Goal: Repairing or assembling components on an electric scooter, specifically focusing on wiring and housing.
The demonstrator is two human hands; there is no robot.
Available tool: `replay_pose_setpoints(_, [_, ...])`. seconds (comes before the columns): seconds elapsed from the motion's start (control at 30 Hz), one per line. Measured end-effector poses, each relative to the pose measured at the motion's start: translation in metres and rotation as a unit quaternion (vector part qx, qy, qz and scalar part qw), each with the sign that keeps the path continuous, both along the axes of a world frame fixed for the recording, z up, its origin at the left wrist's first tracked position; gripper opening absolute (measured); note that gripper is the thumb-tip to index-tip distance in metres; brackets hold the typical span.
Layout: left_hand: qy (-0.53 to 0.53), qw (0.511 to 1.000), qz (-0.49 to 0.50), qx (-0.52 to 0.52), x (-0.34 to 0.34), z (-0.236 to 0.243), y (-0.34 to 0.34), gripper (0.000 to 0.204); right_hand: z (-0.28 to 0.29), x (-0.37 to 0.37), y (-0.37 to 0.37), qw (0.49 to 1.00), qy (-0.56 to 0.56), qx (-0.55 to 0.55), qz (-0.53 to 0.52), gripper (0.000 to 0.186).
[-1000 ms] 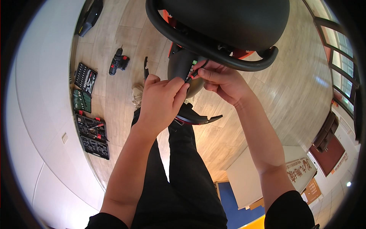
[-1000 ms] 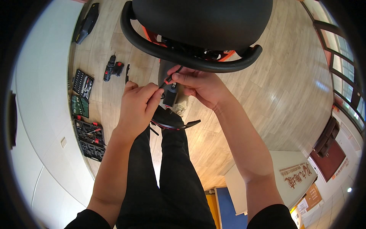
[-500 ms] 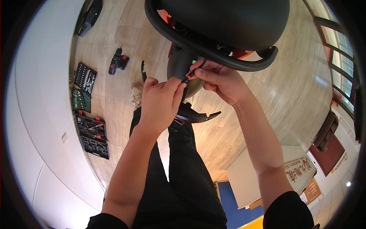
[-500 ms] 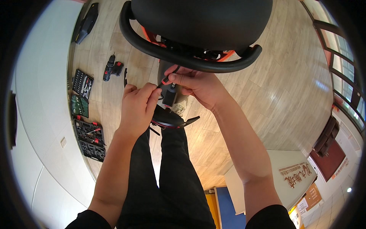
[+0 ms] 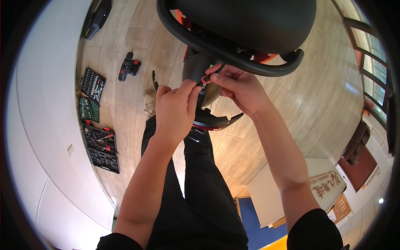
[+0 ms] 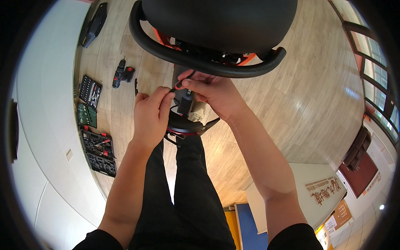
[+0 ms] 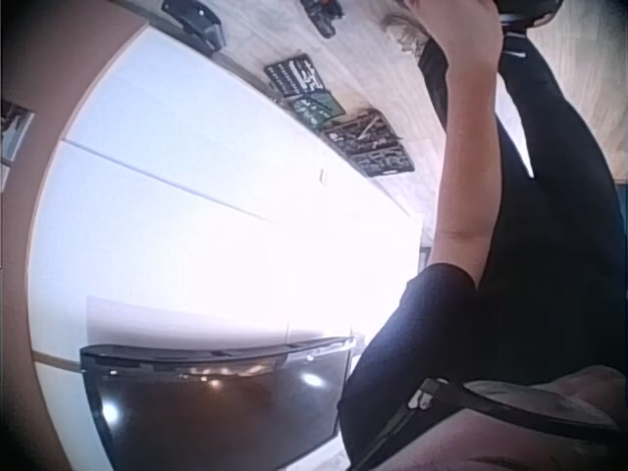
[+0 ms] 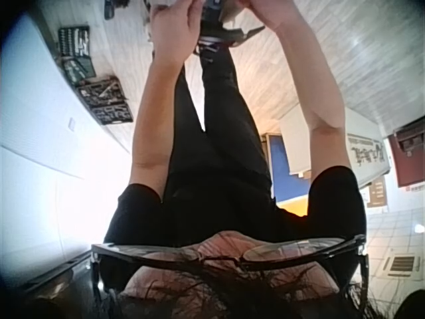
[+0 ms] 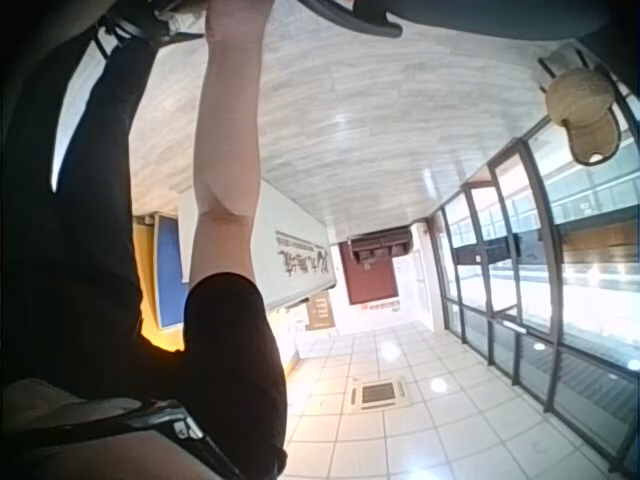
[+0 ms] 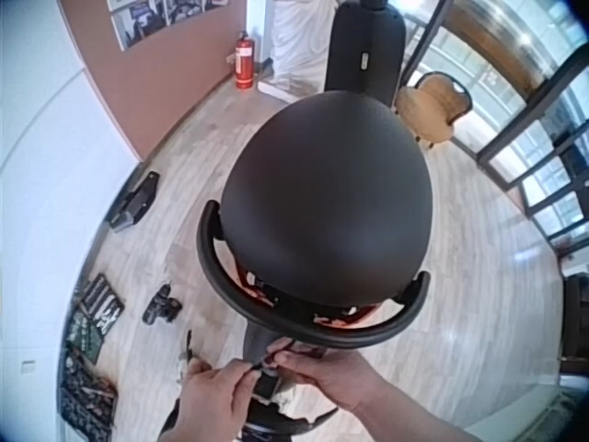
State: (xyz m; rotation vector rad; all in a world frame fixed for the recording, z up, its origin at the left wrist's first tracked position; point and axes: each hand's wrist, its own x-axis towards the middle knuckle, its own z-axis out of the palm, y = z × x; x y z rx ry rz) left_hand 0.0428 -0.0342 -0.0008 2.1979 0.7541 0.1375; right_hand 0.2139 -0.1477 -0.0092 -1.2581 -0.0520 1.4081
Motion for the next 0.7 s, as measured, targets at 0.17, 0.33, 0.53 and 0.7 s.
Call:
replay_pose_setpoints(0.17, [-0.006, 1.0, 0.008, 0.009, -0.0008, -0.0018, -0.002, 0.011, -0.0004, -0.0027, 0.0016, 1.0, -0.014, -0.002, 0.005, 0.011])
replay_pose_setpoints(0.33, [-0.007, 1.0, 0.003, 0.014, 0.0021, -0.002, -0.0026, 0.011, -0.0055, -0.0014, -0.0006, 0.999, -0.034, -0.01, 0.011, 0.011])
replay_pose_setpoints(0.53, [-0.001, 1.0, 0.005, 0.014, 0.0002, -0.0024, -0.0045, 0.012, -0.0082, -0.0005, -0.0027, 0.999, -0.024, -0.013, 0.021, 0.01])
replay_pose_setpoints(0.7, [-0.001, 1.0, 0.003, 0.016, -0.0007, -0.0046, -0.005, 0.013, -0.009, 0.0006, -0.005, 0.999, -0.009, -0.019, 0.031, 0.011])
